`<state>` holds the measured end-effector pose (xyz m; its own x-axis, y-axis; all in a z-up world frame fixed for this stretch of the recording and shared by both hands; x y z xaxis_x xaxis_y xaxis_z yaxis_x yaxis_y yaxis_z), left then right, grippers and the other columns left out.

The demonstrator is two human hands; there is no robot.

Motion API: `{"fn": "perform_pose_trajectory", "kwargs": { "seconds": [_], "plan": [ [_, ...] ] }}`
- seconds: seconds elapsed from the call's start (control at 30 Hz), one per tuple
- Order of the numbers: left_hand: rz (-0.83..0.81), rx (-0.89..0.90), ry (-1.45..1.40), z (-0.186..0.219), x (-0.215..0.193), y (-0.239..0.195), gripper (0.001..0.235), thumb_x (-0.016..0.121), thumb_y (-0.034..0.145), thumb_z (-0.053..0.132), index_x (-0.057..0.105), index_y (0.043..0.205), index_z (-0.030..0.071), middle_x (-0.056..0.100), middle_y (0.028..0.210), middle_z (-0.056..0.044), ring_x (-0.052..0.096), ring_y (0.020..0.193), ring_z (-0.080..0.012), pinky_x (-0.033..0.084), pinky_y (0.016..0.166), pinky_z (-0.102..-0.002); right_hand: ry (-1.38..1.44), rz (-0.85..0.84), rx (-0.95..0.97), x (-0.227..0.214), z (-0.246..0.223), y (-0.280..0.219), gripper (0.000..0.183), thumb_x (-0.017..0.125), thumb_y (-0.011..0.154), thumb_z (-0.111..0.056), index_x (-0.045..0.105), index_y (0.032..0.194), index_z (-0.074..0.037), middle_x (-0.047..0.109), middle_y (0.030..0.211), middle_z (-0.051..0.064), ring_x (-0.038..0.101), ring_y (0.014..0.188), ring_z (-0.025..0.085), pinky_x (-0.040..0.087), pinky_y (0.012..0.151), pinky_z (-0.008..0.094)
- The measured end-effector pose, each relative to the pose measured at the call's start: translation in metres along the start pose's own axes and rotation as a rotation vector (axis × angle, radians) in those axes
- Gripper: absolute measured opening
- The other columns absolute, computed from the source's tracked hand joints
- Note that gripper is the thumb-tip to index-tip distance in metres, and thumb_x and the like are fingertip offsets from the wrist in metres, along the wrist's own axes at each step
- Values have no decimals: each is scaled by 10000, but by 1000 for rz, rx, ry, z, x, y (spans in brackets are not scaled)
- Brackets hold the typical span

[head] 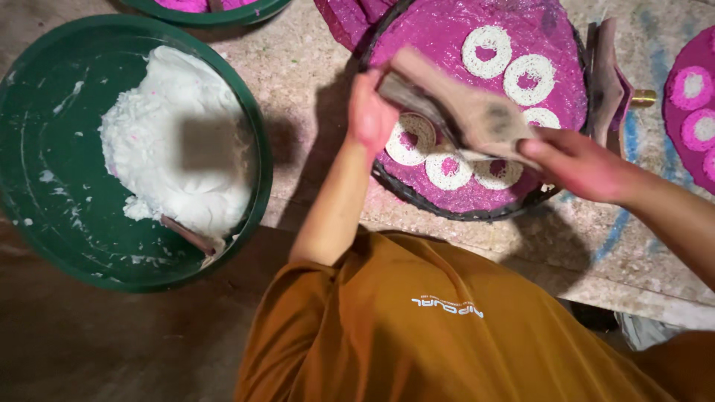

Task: The person uses a metal ring mold and a wooden mallet to press white and pink powders into circular shapes on a pink glittery mat. They repeatedly scoop white powder into the mold, tap it with the mallet, then add pink powder to the center, and transfer the finished pieces to a nearby tray.

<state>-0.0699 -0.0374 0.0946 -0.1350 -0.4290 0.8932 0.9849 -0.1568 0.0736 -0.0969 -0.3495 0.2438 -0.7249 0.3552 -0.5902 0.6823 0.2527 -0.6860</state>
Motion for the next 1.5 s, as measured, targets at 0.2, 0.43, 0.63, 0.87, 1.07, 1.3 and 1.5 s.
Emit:
{"fn": "perform_pose_trajectory", "kwargs": {
  "seconds": [0.2, 0.43, 0.63, 0.87, 1.07, 1.3, 1.5],
  "plan": [
    [-190, 11, 1559, 32, 34, -59, 1053, 891, 715, 215, 283, 1569, 111, 429, 1520, -203, 370, 1424, -381, 302, 1173, -551, 664, 119, -413, 6, 78, -44, 870, 384, 987, -808, 631, 1140, 13, 627, 892, 112, 586, 783, 226, 494, 700, 376],
    [-217, 32, 1812, 35, 54, -71, 1034, 922, 721, 244, 331, 1562, 130, 483, 1482, -148, 417, 1387, -367, 319, 1138, -538, 944, 308, -480, 44, 78, -77, 965, 352, 915, -889, 511, 1380, -59, 543, 1021, 63, 514, 880, 196, 397, 708, 343],
    [-296, 40, 1705, 26, 59, -34, 1068, 913, 691, 221, 305, 1563, 115, 478, 1501, -170, 419, 1349, -389, 320, 1148, -513, 1093, 395, -465, 56, 99, -100, 949, 413, 898, -895, 487, 1356, -68, 557, 1058, 73, 519, 917, 222, 413, 792, 381],
    [-472, 44, 1809, -47, 71, 26, 1137, 926, 647, 214, 257, 1562, 129, 477, 1442, -204, 396, 1352, -422, 341, 1133, -520, 1251, 443, -476, 75, 134, -110, 952, 461, 868, -898, 500, 1294, -48, 570, 1044, 83, 522, 932, 238, 407, 802, 405],
    [-521, 46, 1768, -72, 67, 29, 1136, 924, 648, 191, 250, 1557, 88, 456, 1442, -235, 400, 1306, -448, 342, 1140, -518, 1260, 457, -439, 86, 154, -114, 998, 414, 876, -903, 497, 1383, -47, 549, 1034, 82, 514, 914, 230, 409, 799, 397],
    [-466, 32, 1744, -66, 87, 32, 1096, 930, 716, 207, 238, 1551, 49, 417, 1471, -258, 360, 1353, -451, 292, 1154, -525, 1087, 435, -440, 73, 155, -106, 976, 310, 937, -881, 509, 1337, -14, 578, 974, 91, 531, 854, 196, 414, 730, 353],
    [-276, -272, -4, -75, 121, 54, 796, 723, 872, 493, 417, 1485, 88, 553, 1439, -125, 532, 1343, -260, 404, 1196, -449, 563, 30, -242, 20, 113, -56, 851, 277, 1014, -732, 674, 1016, 21, 679, 812, 94, 632, 736, 195, 523, 677, 339]
  ]
}}
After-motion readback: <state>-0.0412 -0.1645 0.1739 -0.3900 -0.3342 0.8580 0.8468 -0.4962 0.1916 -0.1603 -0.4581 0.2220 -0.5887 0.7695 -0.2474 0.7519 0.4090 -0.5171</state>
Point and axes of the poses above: each hand's wrist, its own y-axis towards the middle knuckle, its own x-axis out of the palm, z = x × y, the point moved 1 cm from there along y, towards the middle knuckle
